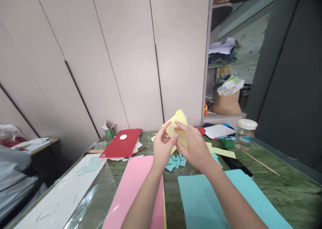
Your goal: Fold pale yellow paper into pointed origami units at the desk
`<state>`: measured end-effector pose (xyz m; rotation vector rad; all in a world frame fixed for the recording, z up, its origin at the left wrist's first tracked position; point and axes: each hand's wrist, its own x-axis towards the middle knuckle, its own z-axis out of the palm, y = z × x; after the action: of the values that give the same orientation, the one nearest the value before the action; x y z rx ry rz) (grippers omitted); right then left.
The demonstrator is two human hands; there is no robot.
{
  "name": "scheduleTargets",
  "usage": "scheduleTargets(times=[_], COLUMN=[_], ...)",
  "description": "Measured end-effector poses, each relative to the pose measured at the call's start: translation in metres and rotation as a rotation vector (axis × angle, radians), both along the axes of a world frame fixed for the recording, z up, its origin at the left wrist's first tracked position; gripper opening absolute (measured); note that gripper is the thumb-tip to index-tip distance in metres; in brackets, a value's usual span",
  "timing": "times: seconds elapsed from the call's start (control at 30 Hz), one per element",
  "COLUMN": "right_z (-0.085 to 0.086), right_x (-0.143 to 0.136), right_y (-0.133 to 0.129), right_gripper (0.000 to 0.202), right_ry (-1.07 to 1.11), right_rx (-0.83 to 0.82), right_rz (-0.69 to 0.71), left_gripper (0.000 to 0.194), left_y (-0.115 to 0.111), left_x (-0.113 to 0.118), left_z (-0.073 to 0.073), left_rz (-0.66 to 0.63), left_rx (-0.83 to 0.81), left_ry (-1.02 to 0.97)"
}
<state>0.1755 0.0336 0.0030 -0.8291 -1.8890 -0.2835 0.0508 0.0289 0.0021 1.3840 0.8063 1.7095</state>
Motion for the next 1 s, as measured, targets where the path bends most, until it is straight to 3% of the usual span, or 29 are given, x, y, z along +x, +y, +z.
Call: scheduleTargets(times=[0.17, 0.27, 0.33, 0.43, 0.53, 0.83, 1.0], right_z=[0.005, 0.008, 0.010, 0.011, 0.010, 0.012, 0.012], right_x=[0.007, 0.017, 0.025, 0.037, 0.044, 0.040, 0.039], right_y=[-0.003, -0.001, 0.004, 0.010, 0.012, 0.006, 0.006], right_gripper=[0.029, 0.029, 0.042, 0.052, 0.034, 0.025, 0.025], right_ry=[-0.020, 0.138, 0.311, 0.513, 0.596, 0.695, 0.658], right_rx=[-0.086, -0.119, -0.215, -0.520, -0.722, -0.694, -0.693], right_rz=[0.109, 0.096, 0.113, 0.398, 0.577, 0.508, 0.474], left_gripper=[0.035, 0.031, 0.040, 0.053, 0.054, 0.051, 0.047], left_y=[0.007, 0.004, -0.002, -0.013, -0.021, -0.021, -0.017], left_x=[-0.012, -0.020, -0.021, -0.017, -0.012, -0.013, -0.014], left_z=[0.000, 0.002, 0.005, 0.010, 0.014, 0.013, 0.009], left_rz=[0.067, 0.043, -0.011, -0.026, 0.019, -0.014, 0.045], left_rx=[0.028, 0.028, 0.012, -0.004, -0.007, -0.050, -0.051], left_ry=[0.022, 0.027, 0.016, 0.014, 0.036, 0.113, 0.159])
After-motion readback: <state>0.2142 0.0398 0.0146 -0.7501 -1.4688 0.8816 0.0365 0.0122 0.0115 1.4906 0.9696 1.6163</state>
